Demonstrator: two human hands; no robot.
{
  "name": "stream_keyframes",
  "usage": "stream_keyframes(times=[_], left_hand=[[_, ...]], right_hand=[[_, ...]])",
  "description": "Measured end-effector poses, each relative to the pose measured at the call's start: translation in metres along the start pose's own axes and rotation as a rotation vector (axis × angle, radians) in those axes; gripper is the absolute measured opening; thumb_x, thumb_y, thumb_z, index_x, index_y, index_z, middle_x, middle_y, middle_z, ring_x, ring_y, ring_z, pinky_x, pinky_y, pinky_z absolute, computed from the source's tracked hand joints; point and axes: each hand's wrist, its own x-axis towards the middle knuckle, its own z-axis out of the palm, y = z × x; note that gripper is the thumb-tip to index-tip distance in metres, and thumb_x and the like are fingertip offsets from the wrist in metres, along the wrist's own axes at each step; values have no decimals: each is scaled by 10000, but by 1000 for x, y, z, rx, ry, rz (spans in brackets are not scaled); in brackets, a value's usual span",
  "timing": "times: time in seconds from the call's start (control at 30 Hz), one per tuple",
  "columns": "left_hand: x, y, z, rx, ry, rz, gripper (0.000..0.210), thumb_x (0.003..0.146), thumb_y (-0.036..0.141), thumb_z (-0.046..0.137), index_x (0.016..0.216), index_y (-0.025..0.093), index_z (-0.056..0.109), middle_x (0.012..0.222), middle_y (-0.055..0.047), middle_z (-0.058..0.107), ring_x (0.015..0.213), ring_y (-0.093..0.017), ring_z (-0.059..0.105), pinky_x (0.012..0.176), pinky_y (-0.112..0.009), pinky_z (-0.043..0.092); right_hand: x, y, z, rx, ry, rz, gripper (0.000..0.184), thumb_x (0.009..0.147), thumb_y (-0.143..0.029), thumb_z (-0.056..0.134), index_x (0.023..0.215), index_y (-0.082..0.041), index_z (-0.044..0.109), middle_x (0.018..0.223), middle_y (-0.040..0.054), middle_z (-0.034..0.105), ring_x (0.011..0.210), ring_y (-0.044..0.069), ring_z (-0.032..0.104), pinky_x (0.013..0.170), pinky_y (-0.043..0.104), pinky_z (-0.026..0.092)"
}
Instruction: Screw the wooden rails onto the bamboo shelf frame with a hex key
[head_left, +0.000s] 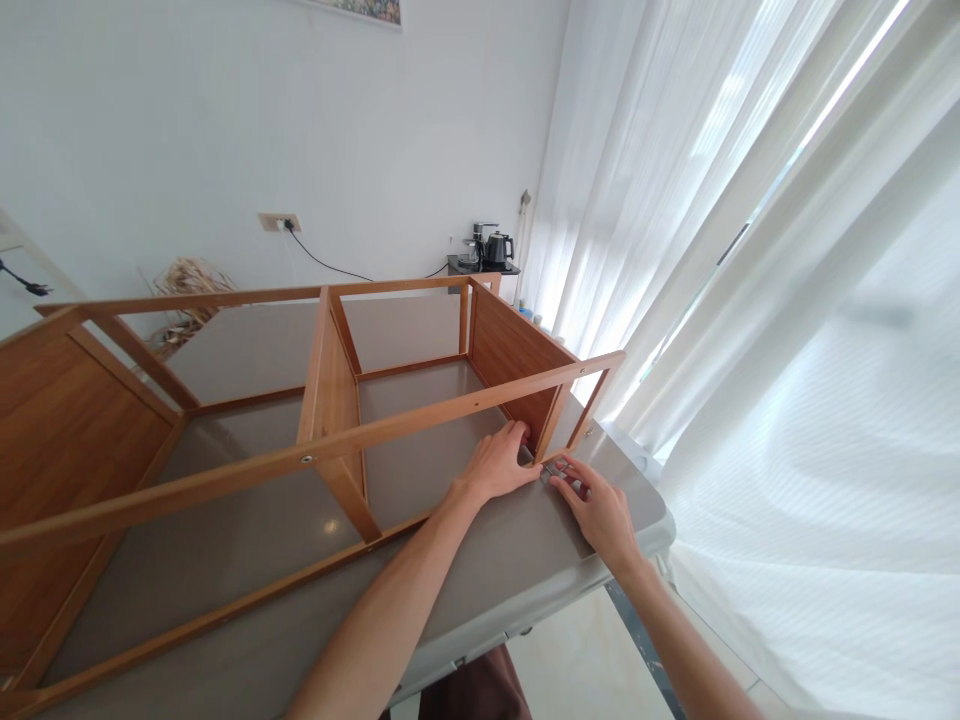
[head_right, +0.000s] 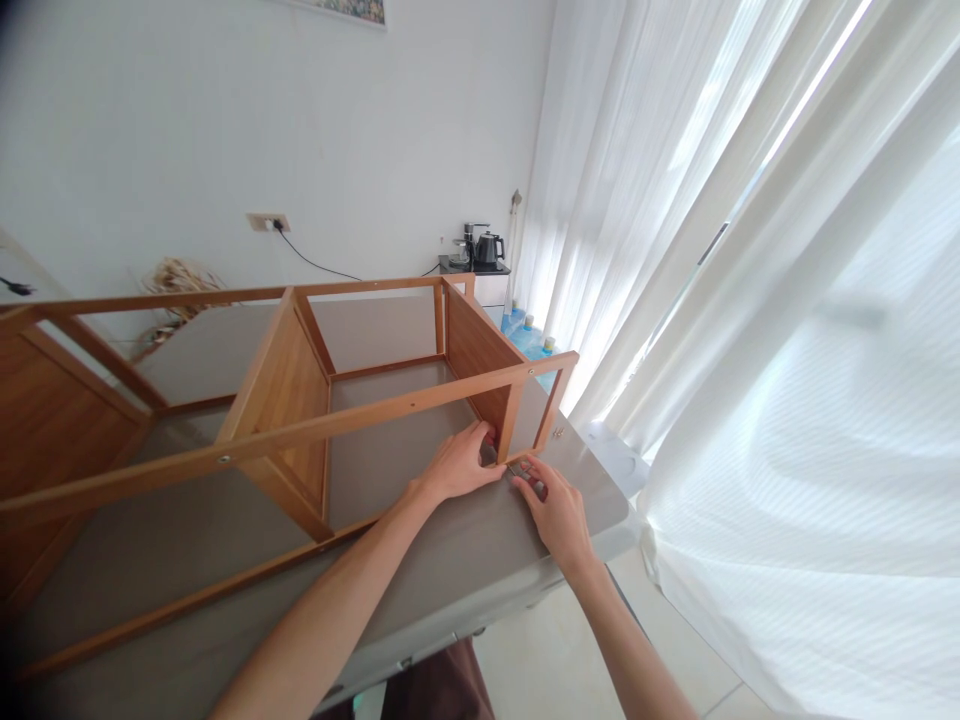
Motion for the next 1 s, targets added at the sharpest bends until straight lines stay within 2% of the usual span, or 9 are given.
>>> stream_keyframes(times=[0.13, 0.27, 0.4, 0.5, 0.6, 0.77, 0.87, 1.0], left_hand=[[0, 3, -3, -47, 10, -5, 345, 764, 414, 681, 1021, 228, 545, 1079, -58, 658, 872, -243, 664, 699, -320, 474], [-1, 9, -9, -97, 9, 6, 328, 755, 392, 697, 996, 220, 554, 1088, -53, 662, 925, -239, 663, 738, -310, 481], [1, 17, -16, -129, 3, -4, 335, 743, 375, 710, 991, 211, 556, 1075, -56, 670, 927, -240, 661, 755, -309, 488], [3, 23, -21, -138, 7, -13, 335, 740, 381, 708, 987, 205, 564, 1065, -57, 670, 888, -232, 660, 745, -312, 492], [6, 27, -25, -167, 13, -9, 331, 741, 390, 707, 982, 205, 574, 1042, -50, 672, 905, -236, 656, 749, -313, 498], [9, 29, -28, -203, 2, -17, 357, 728, 387, 722, 1001, 205, 581, 1083, -56, 668, 941, -242, 650, 766, -316, 509], [11, 28, -26, -216, 13, -14, 357, 724, 394, 729, 985, 202, 580, 1079, -58, 668, 925, -238, 653, 756, -315, 513], [13, 26, -25, -231, 21, -7, 355, 725, 402, 726, 976, 202, 575, 1065, -54, 674, 859, -223, 659, 721, -314, 515]], right_hand=[[-2, 2, -1, -9, 20, -45, 449, 922, -576, 501, 1194, -261, 669, 1023, 51, 735, 704, 195, 623, 725, 349, 516], [-4, -1, -5, -48, 32, -109, 437, 929, -602, 483, 1025, -263, 742, 880, 54, 693, 758, 206, 613, 756, 349, 493], [-7, -9, -7, 3, 73, -69, 461, 937, -606, 460, 909, -260, 763, 905, 64, 690, 775, 207, 618, 739, 337, 477], [-10, -19, -6, 173, 72, 58, 410, 916, -601, 505, 977, -256, 718, 814, 23, 722, 680, 190, 631, 715, 324, 479], [-12, -31, -3, 371, 128, 148, 391, 883, -594, 566, 1047, -248, 643, 770, 5, 734, 717, 201, 675, 736, 317, 495], [-9, -38, 0, 561, 157, 129, 370, 874, -577, 587, 938, -218, 652, 856, 51, 749, 830, 217, 699, 794, 334, 522], [-8, -34, -2, 636, 112, 86, 398, 856, -569, 616, 1001, -200, 657, 933, 81, 751, 880, 226, 700, 829, 354, 538], [-5, -32, -6, 525, 174, 86, 395, 829, -560, 650, 999, -204, 672, 925, 69, 750, 792, 209, 685, 780, 340, 538]])
